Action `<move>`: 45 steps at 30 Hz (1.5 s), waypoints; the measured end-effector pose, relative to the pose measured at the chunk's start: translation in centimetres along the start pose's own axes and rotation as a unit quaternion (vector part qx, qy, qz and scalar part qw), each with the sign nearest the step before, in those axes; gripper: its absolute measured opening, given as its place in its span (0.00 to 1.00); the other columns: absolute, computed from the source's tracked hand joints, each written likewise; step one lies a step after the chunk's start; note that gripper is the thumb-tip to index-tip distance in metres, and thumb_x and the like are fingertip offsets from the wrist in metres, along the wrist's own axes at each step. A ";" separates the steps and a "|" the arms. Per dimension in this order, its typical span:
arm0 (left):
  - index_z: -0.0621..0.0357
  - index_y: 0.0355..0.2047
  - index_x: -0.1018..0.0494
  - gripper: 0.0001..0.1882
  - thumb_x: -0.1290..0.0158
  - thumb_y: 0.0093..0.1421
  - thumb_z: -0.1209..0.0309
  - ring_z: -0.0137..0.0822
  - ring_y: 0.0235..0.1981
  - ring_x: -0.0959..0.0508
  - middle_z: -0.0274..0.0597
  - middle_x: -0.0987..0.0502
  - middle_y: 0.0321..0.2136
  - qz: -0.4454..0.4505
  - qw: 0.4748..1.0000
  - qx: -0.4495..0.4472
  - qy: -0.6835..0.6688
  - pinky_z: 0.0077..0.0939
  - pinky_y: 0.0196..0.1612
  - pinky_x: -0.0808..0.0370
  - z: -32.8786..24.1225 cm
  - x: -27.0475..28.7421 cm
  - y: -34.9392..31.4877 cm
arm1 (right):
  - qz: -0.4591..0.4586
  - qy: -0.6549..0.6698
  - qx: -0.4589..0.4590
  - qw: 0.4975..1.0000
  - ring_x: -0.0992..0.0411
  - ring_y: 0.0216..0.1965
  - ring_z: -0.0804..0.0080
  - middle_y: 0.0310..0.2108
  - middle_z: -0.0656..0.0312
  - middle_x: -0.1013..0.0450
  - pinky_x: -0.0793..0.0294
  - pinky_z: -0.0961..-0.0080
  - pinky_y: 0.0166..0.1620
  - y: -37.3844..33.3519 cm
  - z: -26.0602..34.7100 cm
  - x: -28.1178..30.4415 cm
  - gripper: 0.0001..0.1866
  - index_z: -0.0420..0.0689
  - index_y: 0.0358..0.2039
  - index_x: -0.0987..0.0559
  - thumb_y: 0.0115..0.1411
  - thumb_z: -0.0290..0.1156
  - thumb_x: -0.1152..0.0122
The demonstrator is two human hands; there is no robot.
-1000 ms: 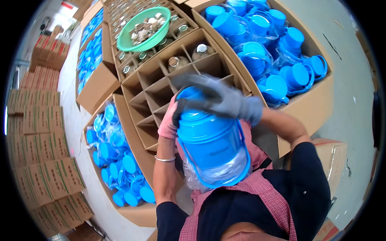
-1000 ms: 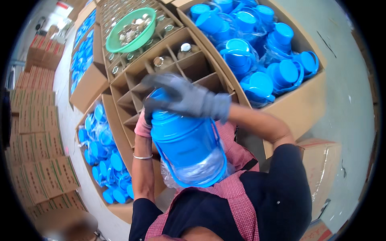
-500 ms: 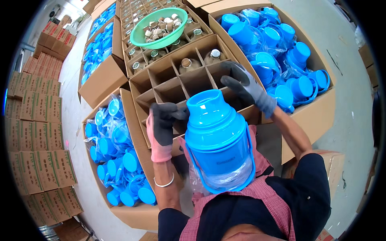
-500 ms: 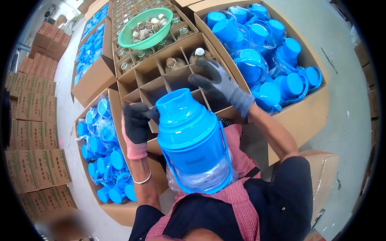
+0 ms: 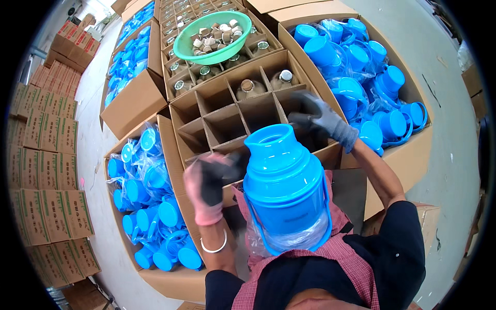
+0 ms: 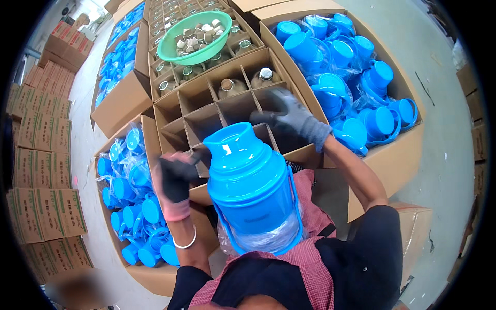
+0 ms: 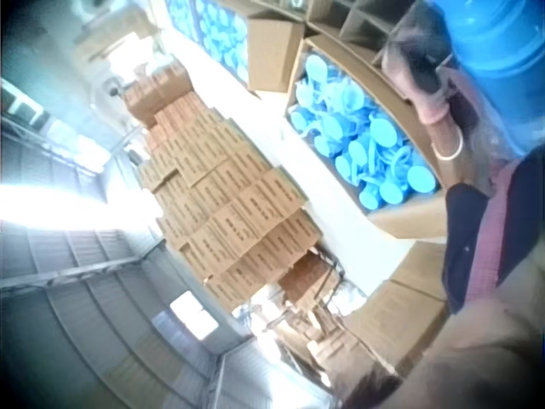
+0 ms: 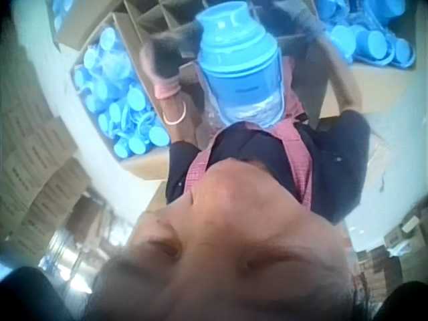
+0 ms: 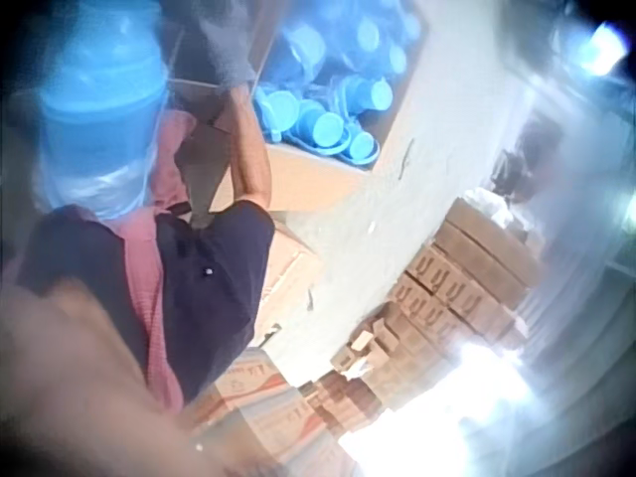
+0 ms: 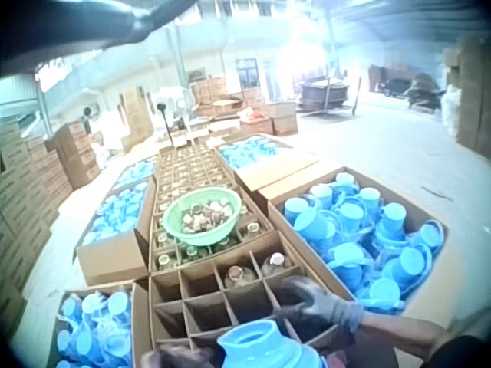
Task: The person assembles blue water bottles by inserting stainless steel inner containers into blue plastic outer shells. They then secure the lids, wrap the bottles in clear plastic bags, and place them into cardboard boxes.
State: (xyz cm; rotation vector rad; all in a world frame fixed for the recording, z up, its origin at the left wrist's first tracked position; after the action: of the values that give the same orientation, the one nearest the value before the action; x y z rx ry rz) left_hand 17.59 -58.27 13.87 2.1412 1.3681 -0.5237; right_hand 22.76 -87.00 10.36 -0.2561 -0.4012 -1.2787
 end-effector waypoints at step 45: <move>0.59 0.67 0.57 0.68 0.25 0.33 0.56 0.41 0.59 0.35 0.45 0.38 0.58 -0.161 0.842 -0.097 0.505 0.38 0.63 0.37 5.1 5.4 4.0 | -0.228 -0.304 0.103 0.919 0.30 0.47 0.50 0.45 0.49 0.28 0.31 0.59 0.50 14.4 -12.2 6.0 0.38 0.46 0.55 0.31 0.45 0.48 0.29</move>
State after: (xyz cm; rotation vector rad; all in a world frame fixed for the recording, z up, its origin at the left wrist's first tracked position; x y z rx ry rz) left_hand 23.29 -59.09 7.67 2.0492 2.2105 0.7553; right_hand 39.85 -93.23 2.45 -0.3951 -1.1783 -1.5848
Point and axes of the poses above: each hand's wrist, its own y-axis towards the middle knuckle, its own x-axis out of the back of the hand, z = x × y, the point moved 6 cm from there along y, towards the middle knuckle
